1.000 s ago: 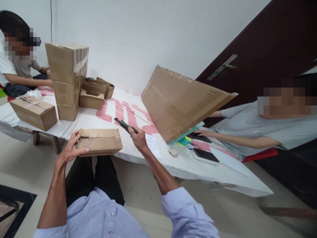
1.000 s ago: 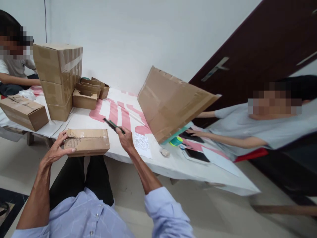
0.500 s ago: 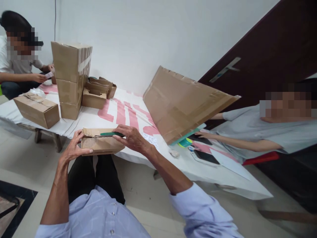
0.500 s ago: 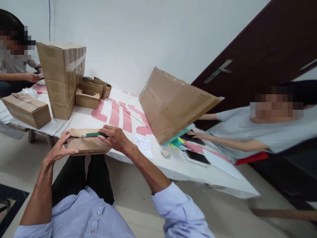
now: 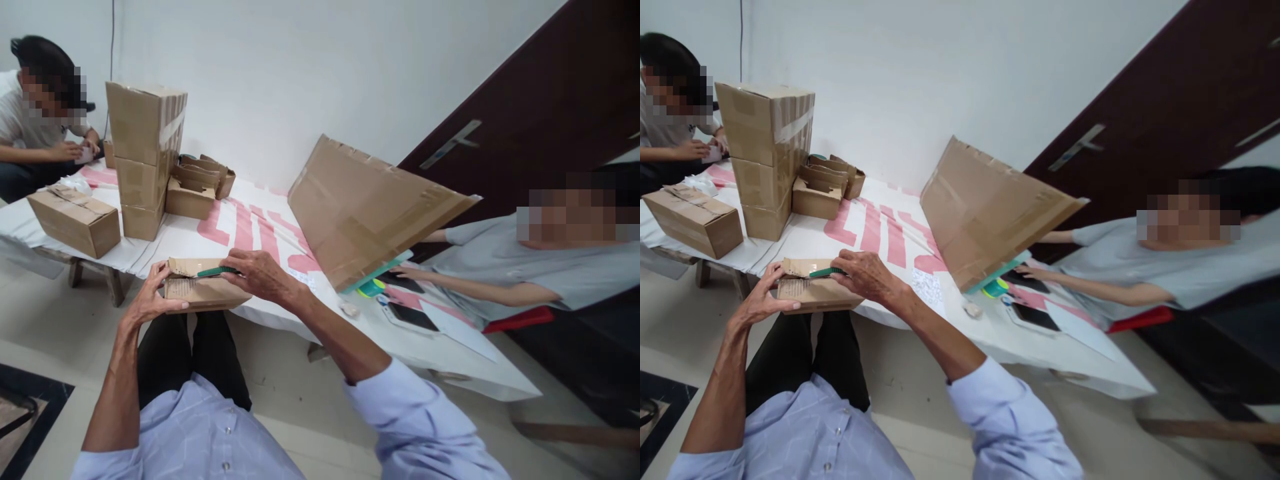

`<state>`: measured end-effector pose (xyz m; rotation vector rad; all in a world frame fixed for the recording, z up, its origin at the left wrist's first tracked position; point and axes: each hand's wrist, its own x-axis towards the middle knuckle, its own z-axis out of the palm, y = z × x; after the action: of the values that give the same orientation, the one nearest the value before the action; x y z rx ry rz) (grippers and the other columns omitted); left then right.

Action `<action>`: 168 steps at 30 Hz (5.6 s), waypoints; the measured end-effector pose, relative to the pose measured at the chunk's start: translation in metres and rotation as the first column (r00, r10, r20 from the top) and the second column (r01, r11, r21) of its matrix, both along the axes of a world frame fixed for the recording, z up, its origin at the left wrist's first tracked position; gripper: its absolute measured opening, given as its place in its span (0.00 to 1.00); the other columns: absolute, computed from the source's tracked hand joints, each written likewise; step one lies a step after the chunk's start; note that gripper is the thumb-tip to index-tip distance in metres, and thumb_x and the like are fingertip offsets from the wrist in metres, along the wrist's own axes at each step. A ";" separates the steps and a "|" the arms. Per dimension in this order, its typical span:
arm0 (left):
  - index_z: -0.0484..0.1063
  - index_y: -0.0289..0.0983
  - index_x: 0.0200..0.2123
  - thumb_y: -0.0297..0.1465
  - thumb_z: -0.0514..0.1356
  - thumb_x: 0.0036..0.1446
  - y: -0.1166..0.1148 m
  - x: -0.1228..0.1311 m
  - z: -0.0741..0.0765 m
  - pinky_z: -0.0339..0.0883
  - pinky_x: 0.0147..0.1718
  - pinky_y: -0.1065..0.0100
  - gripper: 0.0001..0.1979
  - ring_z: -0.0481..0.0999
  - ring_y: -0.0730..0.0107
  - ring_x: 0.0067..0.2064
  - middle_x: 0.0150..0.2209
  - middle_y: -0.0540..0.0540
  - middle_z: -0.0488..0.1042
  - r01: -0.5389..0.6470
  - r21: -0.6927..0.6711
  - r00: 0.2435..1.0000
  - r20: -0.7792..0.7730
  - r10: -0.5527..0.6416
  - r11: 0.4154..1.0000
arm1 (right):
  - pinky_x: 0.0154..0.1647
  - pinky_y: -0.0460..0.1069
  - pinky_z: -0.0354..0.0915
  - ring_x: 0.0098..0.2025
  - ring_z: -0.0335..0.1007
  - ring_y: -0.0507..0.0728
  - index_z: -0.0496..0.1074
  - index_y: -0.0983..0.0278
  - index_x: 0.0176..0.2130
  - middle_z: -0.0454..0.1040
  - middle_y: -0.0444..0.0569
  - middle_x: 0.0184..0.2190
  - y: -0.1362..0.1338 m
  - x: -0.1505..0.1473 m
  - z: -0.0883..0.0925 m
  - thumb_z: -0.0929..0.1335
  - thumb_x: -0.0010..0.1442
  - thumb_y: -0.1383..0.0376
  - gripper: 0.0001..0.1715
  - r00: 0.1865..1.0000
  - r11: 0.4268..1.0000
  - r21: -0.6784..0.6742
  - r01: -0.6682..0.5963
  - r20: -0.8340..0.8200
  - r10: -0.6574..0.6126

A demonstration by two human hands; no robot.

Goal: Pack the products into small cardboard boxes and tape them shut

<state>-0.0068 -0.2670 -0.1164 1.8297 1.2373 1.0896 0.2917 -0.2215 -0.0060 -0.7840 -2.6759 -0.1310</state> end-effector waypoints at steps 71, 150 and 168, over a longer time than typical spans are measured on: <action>0.72 0.43 0.62 0.51 0.75 0.48 0.006 -0.005 0.000 0.69 0.63 0.52 0.40 0.62 0.49 0.69 0.63 0.41 0.62 -0.017 0.069 0.998 -0.066 0.022 0.997 | 0.44 0.54 0.72 0.40 0.78 0.60 0.82 0.61 0.41 0.81 0.54 0.38 0.009 0.144 -0.038 0.69 0.70 0.52 0.18 0.828 0.883 -0.117 0.455 -0.309 -0.468; 0.51 0.47 0.77 0.51 0.76 0.47 0.008 0.006 0.009 0.62 0.70 0.42 0.60 0.57 0.38 0.74 0.72 0.38 0.57 0.017 0.022 0.998 -0.056 -0.016 1.000 | 0.62 0.61 0.67 0.58 0.71 0.63 0.78 0.61 0.55 0.78 0.57 0.53 0.028 0.060 -0.095 0.60 0.75 0.60 0.21 0.768 0.928 -0.148 0.342 -0.526 -0.367; 0.51 0.43 0.78 0.69 0.69 0.40 0.013 0.000 0.003 0.62 0.68 0.41 0.69 0.50 0.27 0.76 0.77 0.34 0.50 0.206 -0.078 0.973 0.123 -0.196 0.975 | 0.43 0.51 0.60 0.40 0.68 0.56 0.72 0.62 0.35 0.74 0.48 0.35 -0.069 0.020 -0.069 0.67 0.72 0.72 0.11 0.970 0.947 0.322 0.019 -0.237 0.061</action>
<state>-0.0067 -0.2539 -0.1134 1.7559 0.9948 0.9945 0.3118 -0.2901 -0.0754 -0.6217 -2.3468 -0.4270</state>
